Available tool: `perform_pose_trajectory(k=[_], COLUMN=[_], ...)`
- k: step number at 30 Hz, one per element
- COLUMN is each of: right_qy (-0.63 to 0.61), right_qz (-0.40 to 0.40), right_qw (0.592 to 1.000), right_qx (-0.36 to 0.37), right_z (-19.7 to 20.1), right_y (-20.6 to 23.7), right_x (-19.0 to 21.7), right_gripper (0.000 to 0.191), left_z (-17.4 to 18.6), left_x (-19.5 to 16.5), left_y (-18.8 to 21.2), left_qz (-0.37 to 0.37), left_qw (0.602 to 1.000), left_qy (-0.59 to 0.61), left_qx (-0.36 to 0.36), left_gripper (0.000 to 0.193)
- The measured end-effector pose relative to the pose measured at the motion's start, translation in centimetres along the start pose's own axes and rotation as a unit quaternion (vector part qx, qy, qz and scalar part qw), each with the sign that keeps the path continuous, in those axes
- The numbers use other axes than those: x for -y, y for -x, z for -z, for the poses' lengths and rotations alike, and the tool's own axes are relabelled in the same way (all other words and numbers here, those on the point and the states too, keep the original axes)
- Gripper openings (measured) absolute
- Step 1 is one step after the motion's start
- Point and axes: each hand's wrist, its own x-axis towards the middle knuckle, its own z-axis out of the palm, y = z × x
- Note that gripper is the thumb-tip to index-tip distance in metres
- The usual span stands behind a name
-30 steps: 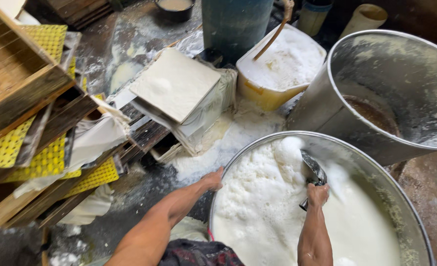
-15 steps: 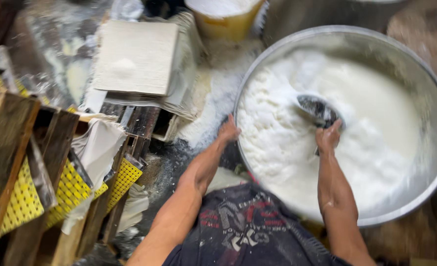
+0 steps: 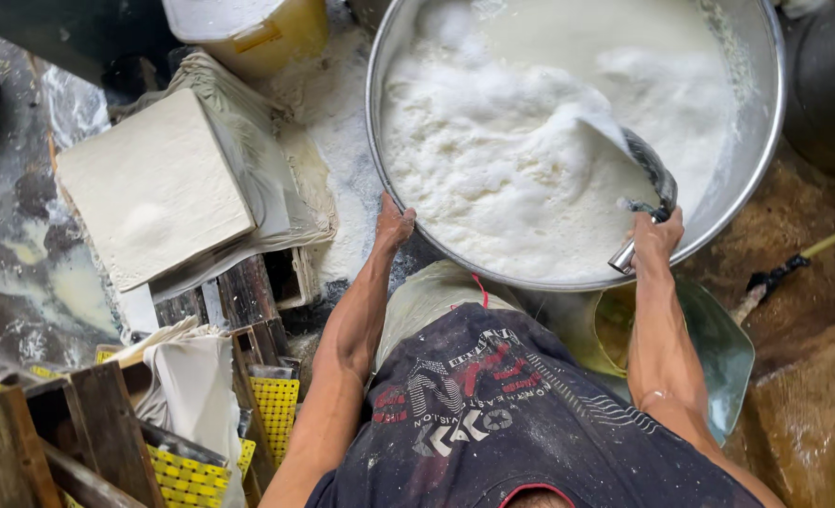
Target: The person stirs a large metal basin filled with white curd and liquid using a curved metal scoop, holding the basin edge with the other hand. They periodically turn to scoop liquid from a second basin with the scoop and pour it back, then resume stirring the curd mixture.
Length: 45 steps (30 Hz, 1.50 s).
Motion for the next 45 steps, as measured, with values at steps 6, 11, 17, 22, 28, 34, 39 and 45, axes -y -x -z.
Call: perform_pose_trajectory(k=[6, 11, 17, 22, 28, 34, 39, 45], right_qy=[-0.274, -0.287, -0.414, -0.391, -0.263, 0.038, 0.247, 0.365], right_qz=[-0.204, -0.282, -0.314, -0.330, -0.189, 0.153, 0.224, 0.207], right_qw=[0.940, 0.915, 0.835, 0.841, 0.924, 0.960, 0.904, 0.873], right_qx=[-0.007, 0.025, 0.184, 0.174, 0.202, 0.234, 0.268, 0.250], right_z=[0.4, -3.8, -11.6, -18.4, -26.5, -31.1, -28.5, -23.6], right_y=[-0.5, -3.4, -9.3, -14.1, -17.7, -16.9, -14.6, -11.0], right_x=[-4.1, -4.0, 0.8, 6.5, 14.3, 16.9, 14.6, 12.4], right_gripper=[0.022, 0.013, 0.027, 0.013, 0.022, 0.050, 0.091, 0.094], left_z=[-1.7, -2.6, -3.9, -5.0, -5.9, -6.1, -6.2, -5.5], left_x=[1.5, 1.8, 0.4, -0.3, -1.2, -1.5, -0.7, -0.2], left_y=[-1.5, -1.7, -1.8, -2.5, -3.8, -4.5, -4.1, -2.7], left_qz=[0.036, 0.021, 0.076, 0.057, 0.125, 0.160, 0.202, 0.169], left_qw=[0.999, 0.999, 0.996, 0.997, 0.987, 0.982, 0.973, 0.981], left_qy=[-0.022, -0.028, -0.023, -0.011, -0.050, -0.035, -0.075, -0.076], left_qx=[0.007, -0.009, -0.029, -0.060, -0.086, -0.099, -0.081, -0.057], left_gripper=[0.090, 0.087, 0.083, 0.079, 0.082, 0.086, 0.087, 0.087])
